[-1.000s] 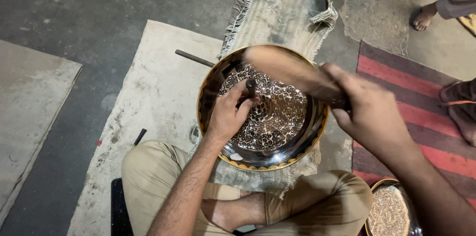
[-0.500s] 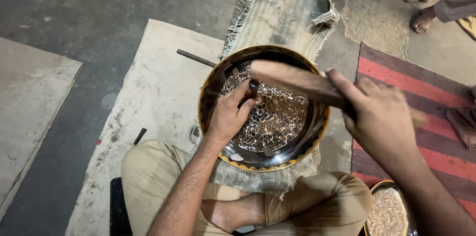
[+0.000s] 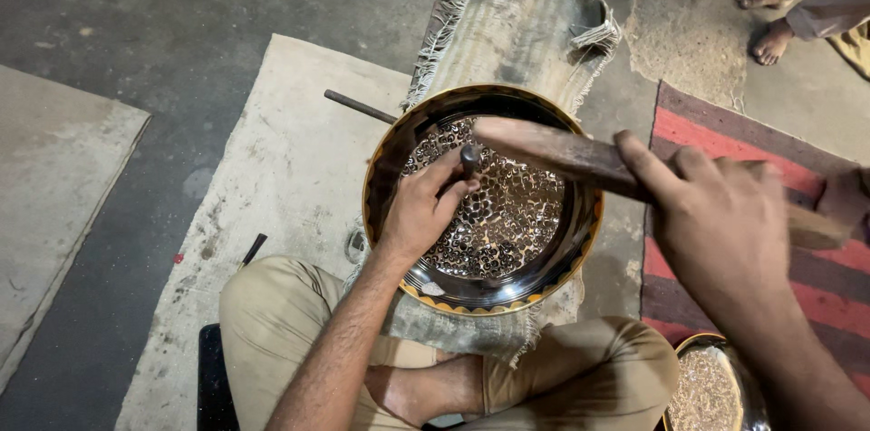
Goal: The person sits cross-legged and uses a hammer and a small metal punch to create a textured pattern on the inside surface of a large metal bowl. They repeatedly strike the punch with the hammer, moving systematically across the bowl's interior.
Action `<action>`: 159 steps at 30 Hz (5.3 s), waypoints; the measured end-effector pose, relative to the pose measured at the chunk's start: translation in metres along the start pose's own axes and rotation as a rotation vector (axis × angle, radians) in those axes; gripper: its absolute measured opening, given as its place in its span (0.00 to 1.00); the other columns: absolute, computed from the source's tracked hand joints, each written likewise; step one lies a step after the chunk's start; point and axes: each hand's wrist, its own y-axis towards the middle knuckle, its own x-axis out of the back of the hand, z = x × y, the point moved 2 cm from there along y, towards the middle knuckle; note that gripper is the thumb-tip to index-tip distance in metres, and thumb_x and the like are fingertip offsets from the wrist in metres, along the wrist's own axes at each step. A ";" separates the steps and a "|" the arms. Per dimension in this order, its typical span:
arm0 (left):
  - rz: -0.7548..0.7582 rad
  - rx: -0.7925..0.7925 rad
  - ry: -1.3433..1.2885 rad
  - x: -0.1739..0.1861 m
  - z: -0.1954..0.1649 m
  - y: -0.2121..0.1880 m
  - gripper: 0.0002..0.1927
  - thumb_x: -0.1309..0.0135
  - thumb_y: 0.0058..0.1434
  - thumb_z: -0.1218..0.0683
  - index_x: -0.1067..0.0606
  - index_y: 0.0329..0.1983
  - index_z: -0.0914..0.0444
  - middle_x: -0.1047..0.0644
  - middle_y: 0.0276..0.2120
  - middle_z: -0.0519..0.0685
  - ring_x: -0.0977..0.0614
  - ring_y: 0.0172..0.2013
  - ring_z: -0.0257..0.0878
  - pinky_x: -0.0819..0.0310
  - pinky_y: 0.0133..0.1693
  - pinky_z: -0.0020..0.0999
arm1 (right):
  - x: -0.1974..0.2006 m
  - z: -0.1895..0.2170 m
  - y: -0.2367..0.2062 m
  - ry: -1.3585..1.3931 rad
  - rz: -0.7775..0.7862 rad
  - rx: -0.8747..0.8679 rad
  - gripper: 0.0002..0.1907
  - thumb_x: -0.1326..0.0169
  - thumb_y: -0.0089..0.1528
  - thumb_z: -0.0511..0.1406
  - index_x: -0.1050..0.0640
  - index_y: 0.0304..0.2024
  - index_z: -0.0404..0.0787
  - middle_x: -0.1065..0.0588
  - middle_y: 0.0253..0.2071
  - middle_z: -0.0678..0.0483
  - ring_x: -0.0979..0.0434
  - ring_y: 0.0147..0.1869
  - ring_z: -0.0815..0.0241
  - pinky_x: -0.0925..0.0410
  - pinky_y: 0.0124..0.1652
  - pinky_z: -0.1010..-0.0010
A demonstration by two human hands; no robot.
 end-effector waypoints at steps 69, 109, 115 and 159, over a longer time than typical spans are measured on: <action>0.396 0.108 -0.021 0.019 -0.032 0.025 0.28 0.38 0.63 0.51 0.31 0.65 0.61 0.15 0.41 0.50 0.11 0.42 0.38 0.18 0.47 0.35 | -0.127 0.048 -0.075 1.506 -0.320 -0.573 0.29 0.36 0.60 0.31 0.33 0.60 0.34 0.24 0.44 0.51 0.21 0.46 0.65 0.27 0.48 0.71; 0.560 -0.182 0.153 0.001 -0.014 0.048 0.25 0.40 0.61 0.47 0.25 0.63 0.53 0.16 0.46 0.51 0.13 0.44 0.44 0.20 0.48 0.42 | -0.079 0.048 -0.072 1.075 -0.129 -0.465 0.35 0.37 0.58 0.35 0.32 0.67 0.45 0.20 0.45 0.46 0.17 0.45 0.51 0.25 0.44 0.62; 0.551 -0.236 0.140 0.002 -0.013 0.048 0.25 0.39 0.61 0.48 0.26 0.63 0.54 0.16 0.48 0.51 0.13 0.46 0.45 0.20 0.49 0.42 | -0.092 0.049 -0.080 1.183 -0.168 -0.441 0.35 0.38 0.58 0.35 0.31 0.68 0.47 0.20 0.49 0.43 0.18 0.51 0.46 0.26 0.49 0.62; 0.517 -0.197 0.088 0.005 -0.015 0.046 0.25 0.39 0.62 0.49 0.25 0.62 0.54 0.16 0.46 0.51 0.13 0.43 0.44 0.19 0.45 0.39 | -0.099 0.043 -0.094 1.027 -0.114 -0.551 0.36 0.37 0.57 0.35 0.33 0.67 0.44 0.19 0.45 0.45 0.17 0.46 0.49 0.26 0.45 0.58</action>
